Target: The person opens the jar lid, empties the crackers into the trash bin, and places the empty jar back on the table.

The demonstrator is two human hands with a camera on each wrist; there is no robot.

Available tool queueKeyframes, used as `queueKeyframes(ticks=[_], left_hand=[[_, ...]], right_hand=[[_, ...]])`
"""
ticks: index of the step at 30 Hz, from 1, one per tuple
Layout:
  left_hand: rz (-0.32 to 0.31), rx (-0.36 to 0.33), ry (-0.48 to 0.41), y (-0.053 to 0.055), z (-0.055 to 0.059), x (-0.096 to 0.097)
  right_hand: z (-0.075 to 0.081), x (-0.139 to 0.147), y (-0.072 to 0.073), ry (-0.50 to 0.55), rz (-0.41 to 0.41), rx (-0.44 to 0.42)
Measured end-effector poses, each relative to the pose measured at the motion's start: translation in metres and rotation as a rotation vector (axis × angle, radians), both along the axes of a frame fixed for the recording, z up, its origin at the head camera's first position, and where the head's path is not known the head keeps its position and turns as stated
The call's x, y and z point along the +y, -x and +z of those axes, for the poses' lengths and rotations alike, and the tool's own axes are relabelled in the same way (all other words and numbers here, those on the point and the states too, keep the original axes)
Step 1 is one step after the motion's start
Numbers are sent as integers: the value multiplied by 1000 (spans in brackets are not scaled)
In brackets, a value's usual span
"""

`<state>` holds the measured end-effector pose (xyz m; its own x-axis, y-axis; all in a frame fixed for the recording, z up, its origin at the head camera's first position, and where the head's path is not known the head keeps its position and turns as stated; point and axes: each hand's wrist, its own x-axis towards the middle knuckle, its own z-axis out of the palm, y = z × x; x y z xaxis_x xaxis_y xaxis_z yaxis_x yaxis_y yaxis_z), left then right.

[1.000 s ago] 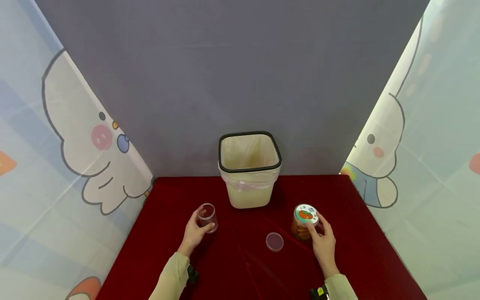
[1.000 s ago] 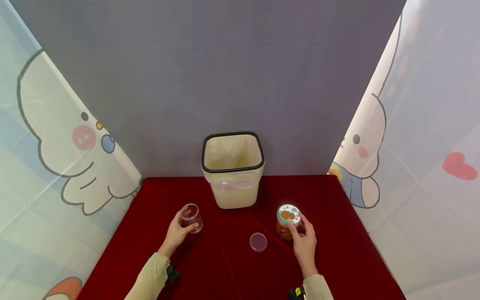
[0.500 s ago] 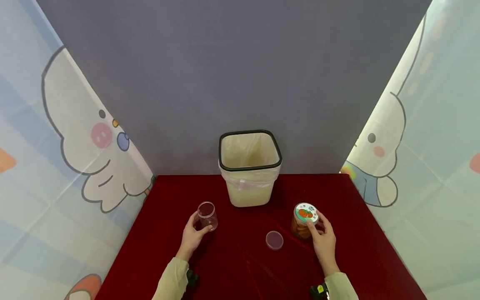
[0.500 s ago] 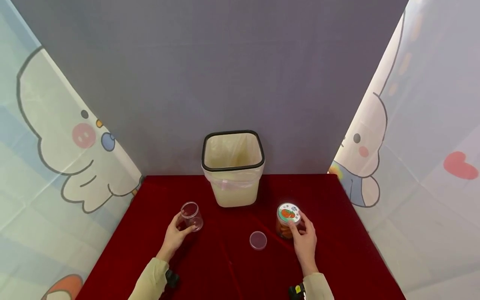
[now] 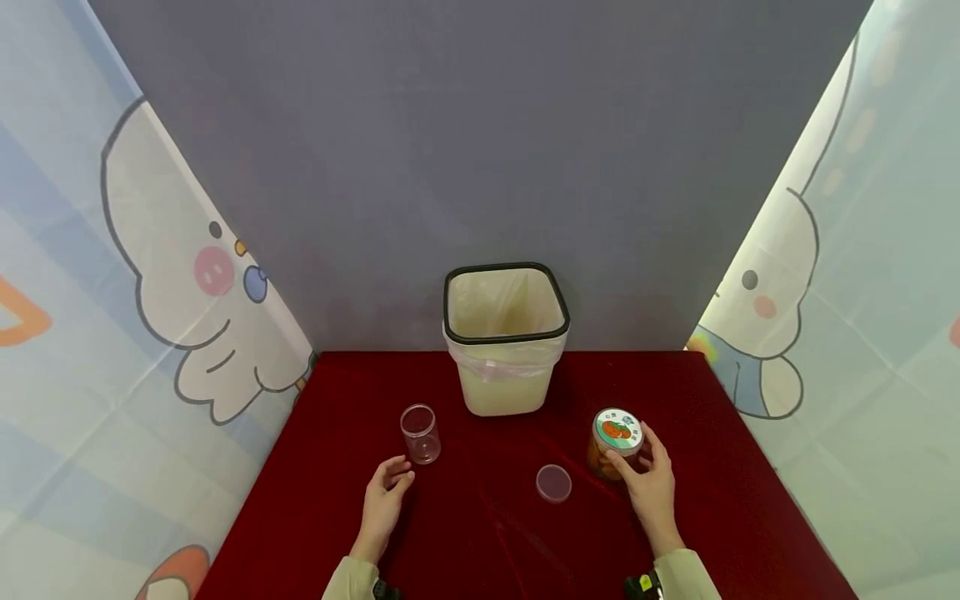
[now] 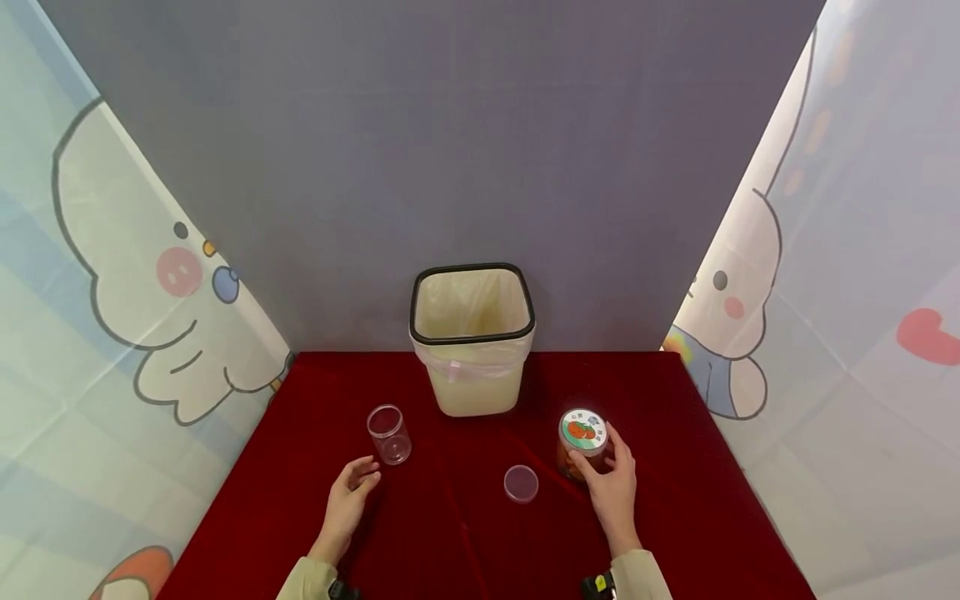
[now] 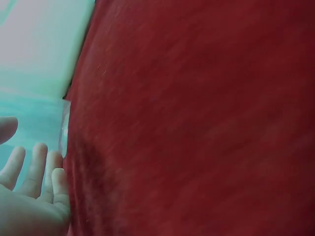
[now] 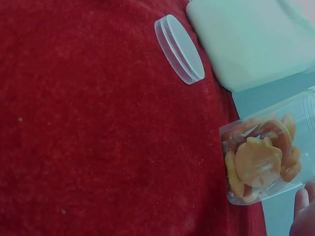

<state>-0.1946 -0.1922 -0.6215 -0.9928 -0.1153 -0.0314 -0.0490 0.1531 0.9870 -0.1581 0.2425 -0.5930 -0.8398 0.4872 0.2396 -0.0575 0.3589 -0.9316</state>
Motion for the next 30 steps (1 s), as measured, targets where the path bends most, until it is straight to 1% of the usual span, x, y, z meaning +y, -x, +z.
queueKeyframes(ticks=[2, 3, 7, 9, 10, 12, 15, 19, 21, 26, 28, 30], left_hand=[[-3, -1, -11, -5, 0, 4], [-8, 6, -2, -7, 0, 6], [-26, 26, 2, -12, 3, 16], [-54, 44, 3, -14, 4, 22], [-68, 40, -6, -14, 5, 26], [-105, 47, -9, -15, 4, 33], [-168, 47, -14, -17, 5, 44], [-239, 42, -25, -20, 8, 56], [-263, 48, -34, -20, 9, 61], [-288, 25, -51, -21, 10, 69], [-291, 12, -46, -22, 15, 71], [-295, 1, -45, -24, 23, 73]], right_hand=[[-1, 1, 1, -16, 12, -11], [-1, 1, 1, -19, 21, -13], [-3, 3, 3, -22, 52, -33], [-4, 4, 4, -17, 64, -58], [-5, 5, 5, -14, 70, -74], [-7, 5, 5, -11, 85, -110], [-10, 7, 7, -4, 106, -143], [-15, 8, 9, 19, 116, -155], [-17, 8, 10, 31, 111, -162], [-19, 8, 11, 45, 114, -181], [-18, 7, 11, 48, 119, -182], [-18, 7, 11, 51, 118, -180]])
